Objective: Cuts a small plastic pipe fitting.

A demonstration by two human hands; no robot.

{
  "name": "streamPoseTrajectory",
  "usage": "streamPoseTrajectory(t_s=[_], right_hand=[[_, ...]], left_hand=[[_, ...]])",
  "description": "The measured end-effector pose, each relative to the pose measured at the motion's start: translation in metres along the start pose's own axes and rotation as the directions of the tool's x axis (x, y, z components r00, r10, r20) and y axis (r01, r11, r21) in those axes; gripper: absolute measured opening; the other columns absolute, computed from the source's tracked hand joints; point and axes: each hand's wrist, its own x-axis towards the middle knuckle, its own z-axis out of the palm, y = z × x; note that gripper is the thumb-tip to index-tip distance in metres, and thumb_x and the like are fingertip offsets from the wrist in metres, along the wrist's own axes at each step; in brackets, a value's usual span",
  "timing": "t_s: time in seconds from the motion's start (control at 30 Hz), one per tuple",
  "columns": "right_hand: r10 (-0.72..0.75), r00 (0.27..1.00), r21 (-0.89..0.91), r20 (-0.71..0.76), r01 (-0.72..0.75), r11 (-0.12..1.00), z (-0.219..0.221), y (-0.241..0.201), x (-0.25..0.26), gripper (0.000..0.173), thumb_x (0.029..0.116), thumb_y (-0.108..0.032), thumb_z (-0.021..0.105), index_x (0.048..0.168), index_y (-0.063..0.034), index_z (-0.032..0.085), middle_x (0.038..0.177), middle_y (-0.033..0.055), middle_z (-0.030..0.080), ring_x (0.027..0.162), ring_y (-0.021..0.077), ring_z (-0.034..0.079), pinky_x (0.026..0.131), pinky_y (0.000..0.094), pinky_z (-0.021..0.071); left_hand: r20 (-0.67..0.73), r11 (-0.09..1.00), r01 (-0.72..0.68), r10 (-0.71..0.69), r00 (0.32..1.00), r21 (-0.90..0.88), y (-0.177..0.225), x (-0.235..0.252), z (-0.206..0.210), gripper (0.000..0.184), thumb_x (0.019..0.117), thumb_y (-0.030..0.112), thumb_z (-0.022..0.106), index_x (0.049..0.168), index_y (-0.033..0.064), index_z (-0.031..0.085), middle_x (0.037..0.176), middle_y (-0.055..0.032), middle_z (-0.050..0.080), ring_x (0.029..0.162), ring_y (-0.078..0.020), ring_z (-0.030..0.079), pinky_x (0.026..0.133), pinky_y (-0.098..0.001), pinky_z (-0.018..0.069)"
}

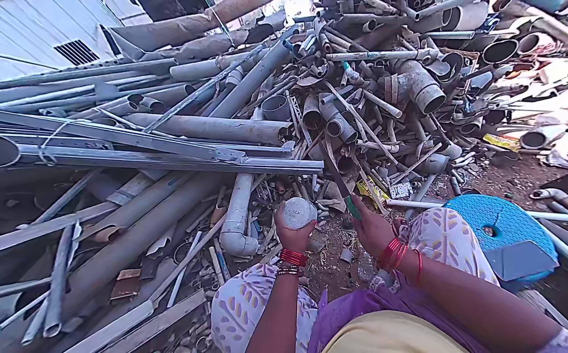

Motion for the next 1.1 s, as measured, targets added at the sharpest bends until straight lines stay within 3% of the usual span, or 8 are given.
streamPoseTrajectory(t_s=[0.07,0.23,0.43,0.6,0.77,0.93,1.0,1.1], right_hand=[[-0.186,0.928,0.07,-0.324,0.22,0.973,0.017,0.011,-0.002,0.059,0.103,-0.017,0.051,0.153,0.0103,0.037,0.108,0.0236,0.074,0.077,0.0377,0.074,0.066,0.0535,0.0592],[0.098,0.828,-0.176,0.552,0.0,0.984,0.004,-0.007,0.011,0.068,0.1105,-0.02,0.041,0.167,-0.0214,0.003,0.124,0.0292,0.065,0.111,0.05,0.065,0.094,0.0664,0.0479],[-0.206,0.952,0.076,-0.226,0.228,0.971,0.014,0.01,-0.003,0.059,0.1031,-0.016,0.05,0.155,0.0091,0.035,0.115,0.0249,0.072,0.082,0.0392,0.074,0.07,0.0547,0.0592],[0.129,0.819,-0.198,0.559,-0.02,0.98,0.003,-0.005,0.011,0.068,0.111,-0.023,0.041,0.167,-0.0219,0.004,0.125,0.0288,0.065,0.113,0.0497,0.064,0.094,0.0664,0.048],[-0.146,0.988,-0.011,-0.041,0.146,0.989,0.008,0.008,0.0,0.06,0.106,-0.019,0.047,0.16,0.0014,0.03,0.117,0.0255,0.07,0.089,0.043,0.073,0.075,0.0579,0.0571],[0.206,0.815,-0.25,0.542,-0.078,0.965,-0.001,0.019,0.027,0.061,0.11,-0.026,0.046,0.166,-0.0184,0.021,0.132,0.0303,0.062,0.121,0.0503,0.06,0.1,0.067,0.0447],[0.18,0.872,-0.089,0.455,-0.157,0.984,-0.006,0.028,0.03,0.059,0.1096,-0.024,0.047,0.163,-0.0112,0.026,0.131,0.0293,0.062,0.118,0.046,0.063,0.102,0.0627,0.0456],[0.042,0.957,0.242,0.288,-0.115,0.963,-0.018,0.05,0.032,0.057,0.1075,-0.024,0.051,0.159,-0.0062,0.034,0.111,0.0197,0.067,0.081,0.0258,0.066,0.076,0.0432,0.0555]], left_hand=[[-0.006,1.0,0.01,-0.01,1.0,-0.017,-0.001,0.001,-0.001,0.109,0.0546,0.008,0.089,0.145,-0.0185,0.033,0.141,-0.0339,0.049,0.128,-0.0237,0.055,0.107,-0.0292,0.0447],[0.031,0.993,-0.031,0.028,0.999,0.114,-0.005,-0.004,0.003,0.105,0.0518,0.005,0.091,0.141,-0.0191,0.042,0.144,-0.0376,0.047,0.135,-0.0387,0.05,0.114,-0.0413,0.0398],[-0.004,0.992,-0.009,0.01,1.0,0.125,-0.006,-0.001,0.004,0.107,0.0522,0.008,0.09,0.143,-0.018,0.039,0.145,-0.0376,0.045,0.135,-0.0392,0.049,0.114,-0.0416,0.0395],[-0.013,0.979,-0.1,0.104,0.994,0.175,-0.009,-0.005,0.007,0.094,0.0497,0.009,0.089,0.131,-0.0194,0.05,0.138,-0.0389,0.05,0.132,-0.0445,0.049,0.112,-0.046,0.0399],[0.003,0.973,-0.109,0.11,0.994,0.202,-0.006,-0.003,0.005,0.093,0.0528,0.012,0.09,0.131,-0.0193,0.05,0.14,-0.04,0.047,0.132,-0.0459,0.048,0.111,-0.0464,0.0405],[-0.066,0.988,0.154,-0.155,0.986,-0.014,0.002,0.0,0.003,0.096,0.0546,-0.001,0.088,0.138,-0.0157,0.043,0.137,-0.0328,0.051,0.123,-0.0292,0.055,0.103,-0.0343,0.0474],[-0.023,0.826,0.452,-0.487,0.873,-0.338,0.007,0.008,-0.001,0.075,0.0812,-0.01,0.072,0.146,-0.0063,0.036,0.133,-0.0251,0.053,0.111,-0.024,0.06,0.089,-0.0349,0.0539],[0.13,0.326,0.631,-0.815,0.565,-0.704,0.003,0.023,-0.009,0.044,0.106,0.043,0.042,0.14,0.0145,0.048,0.128,-0.0167,0.058,0.107,-0.03,0.062,0.082,-0.049,0.0541]])
